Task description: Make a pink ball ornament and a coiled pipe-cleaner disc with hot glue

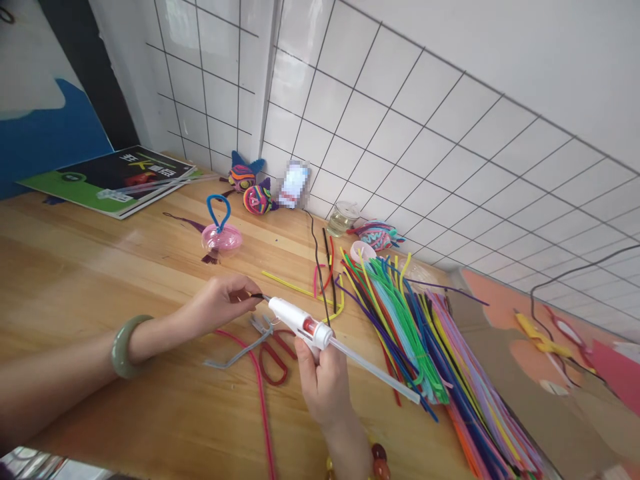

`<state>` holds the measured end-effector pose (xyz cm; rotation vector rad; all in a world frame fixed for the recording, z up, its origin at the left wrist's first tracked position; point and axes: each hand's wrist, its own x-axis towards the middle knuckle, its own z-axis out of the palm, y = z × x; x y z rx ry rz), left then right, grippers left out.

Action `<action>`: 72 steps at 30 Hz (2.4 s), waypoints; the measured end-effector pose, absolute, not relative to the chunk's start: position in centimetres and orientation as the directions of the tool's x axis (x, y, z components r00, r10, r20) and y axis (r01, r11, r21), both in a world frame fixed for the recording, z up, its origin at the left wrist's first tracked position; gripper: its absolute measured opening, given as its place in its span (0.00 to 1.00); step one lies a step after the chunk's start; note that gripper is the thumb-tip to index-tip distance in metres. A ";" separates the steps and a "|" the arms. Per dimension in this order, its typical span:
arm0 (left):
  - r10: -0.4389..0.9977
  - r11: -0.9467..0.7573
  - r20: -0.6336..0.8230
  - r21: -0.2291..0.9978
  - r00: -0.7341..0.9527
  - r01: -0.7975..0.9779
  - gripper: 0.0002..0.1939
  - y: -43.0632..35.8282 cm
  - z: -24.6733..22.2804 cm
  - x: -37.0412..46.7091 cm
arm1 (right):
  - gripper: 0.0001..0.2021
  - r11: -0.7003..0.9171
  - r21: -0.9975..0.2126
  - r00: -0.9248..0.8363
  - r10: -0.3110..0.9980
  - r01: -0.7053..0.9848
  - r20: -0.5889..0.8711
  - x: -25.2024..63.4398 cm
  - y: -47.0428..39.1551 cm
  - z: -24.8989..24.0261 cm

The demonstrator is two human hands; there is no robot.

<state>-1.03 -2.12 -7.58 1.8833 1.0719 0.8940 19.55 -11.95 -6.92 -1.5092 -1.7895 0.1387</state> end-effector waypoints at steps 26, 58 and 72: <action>0.879 -0.400 0.243 0.844 0.411 0.356 0.07 -2.2 -7.5 -1.0 | 0.11 0.328 -0.478 -0.019 0.839 0.815 0.544 19.4 -11.9 -6.9; 0.862 -0.438 0.272 0.824 0.427 0.360 0.07 -2.2 -7.5 -1.0 | 0.13 0.303 -0.482 -0.003 0.849 0.822 0.528 19.4 -11.9 -6.9; 0.861 -0.453 0.290 0.810 0.417 0.372 0.07 -2.2 -7.7 -1.0 | 0.13 0.299 -0.484 -0.009 0.858 0.822 0.514 19.5 -12.1 -7.1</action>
